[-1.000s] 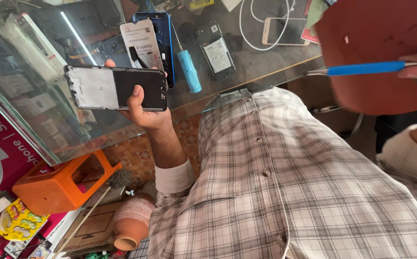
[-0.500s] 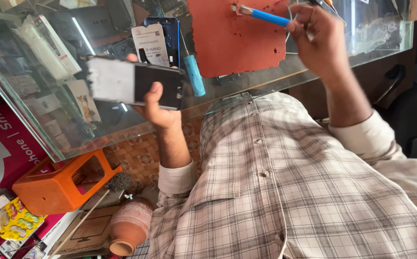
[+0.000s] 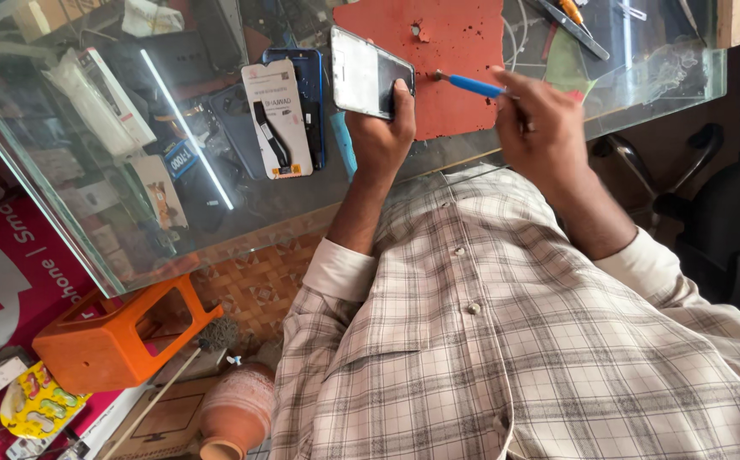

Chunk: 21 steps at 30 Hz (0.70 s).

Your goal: The person uses a blue-handled screwdriver to pry and separate the screen assembly from the smartphone body. They work along the edges and corners, gradually lifting the screen to expose the internal components.

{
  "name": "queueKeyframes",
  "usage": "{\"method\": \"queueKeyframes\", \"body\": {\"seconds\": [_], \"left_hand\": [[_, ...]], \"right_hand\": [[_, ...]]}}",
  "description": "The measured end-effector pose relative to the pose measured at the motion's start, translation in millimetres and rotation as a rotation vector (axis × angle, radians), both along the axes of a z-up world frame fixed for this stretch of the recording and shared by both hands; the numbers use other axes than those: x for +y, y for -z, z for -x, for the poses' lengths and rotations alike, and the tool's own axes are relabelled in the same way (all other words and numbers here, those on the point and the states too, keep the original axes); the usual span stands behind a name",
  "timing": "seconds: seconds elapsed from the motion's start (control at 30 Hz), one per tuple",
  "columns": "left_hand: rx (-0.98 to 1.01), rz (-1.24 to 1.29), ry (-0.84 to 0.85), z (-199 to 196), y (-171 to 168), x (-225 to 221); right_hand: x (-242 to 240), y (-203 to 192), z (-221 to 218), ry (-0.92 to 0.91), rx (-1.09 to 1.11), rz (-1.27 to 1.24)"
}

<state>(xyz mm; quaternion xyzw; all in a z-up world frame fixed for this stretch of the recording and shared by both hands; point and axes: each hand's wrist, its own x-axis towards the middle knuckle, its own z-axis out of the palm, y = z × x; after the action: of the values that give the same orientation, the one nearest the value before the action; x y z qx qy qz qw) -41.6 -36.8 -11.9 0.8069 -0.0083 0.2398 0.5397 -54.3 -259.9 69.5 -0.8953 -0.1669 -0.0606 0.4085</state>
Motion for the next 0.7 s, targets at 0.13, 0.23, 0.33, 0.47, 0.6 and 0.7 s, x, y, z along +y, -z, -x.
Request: {"method": "queueKeyframes", "body": {"seconds": [0.13,0.23,0.33,0.47,0.6,0.7], "left_hand": [[0.164,0.105,0.017,-0.8,-1.5,-1.6],[0.157,0.116,0.021,-0.3,-3.7,-0.9],[-0.008,0.046,-0.006,-1.4,-5.8,-3.2],[0.261,0.216,0.002,0.2,-4.5,-5.1],[0.098,0.107,-0.008,1.3,-3.2,-2.1],[0.188,0.108,0.014,0.6,-1.7,-1.2]], "right_hand": [[5.3,-7.0,0.4,-0.121,0.048,0.078],[15.5,-6.8,-0.8,-0.144,0.108,-0.005],[29.0,-2.5,-5.9,-0.077,0.215,-0.076],[38.9,4.7,-6.4,-0.064,0.242,-0.089],[43.9,6.0,-3.1,-0.129,0.195,0.001],[45.3,5.2,-0.4,-0.111,0.148,0.007]]}}
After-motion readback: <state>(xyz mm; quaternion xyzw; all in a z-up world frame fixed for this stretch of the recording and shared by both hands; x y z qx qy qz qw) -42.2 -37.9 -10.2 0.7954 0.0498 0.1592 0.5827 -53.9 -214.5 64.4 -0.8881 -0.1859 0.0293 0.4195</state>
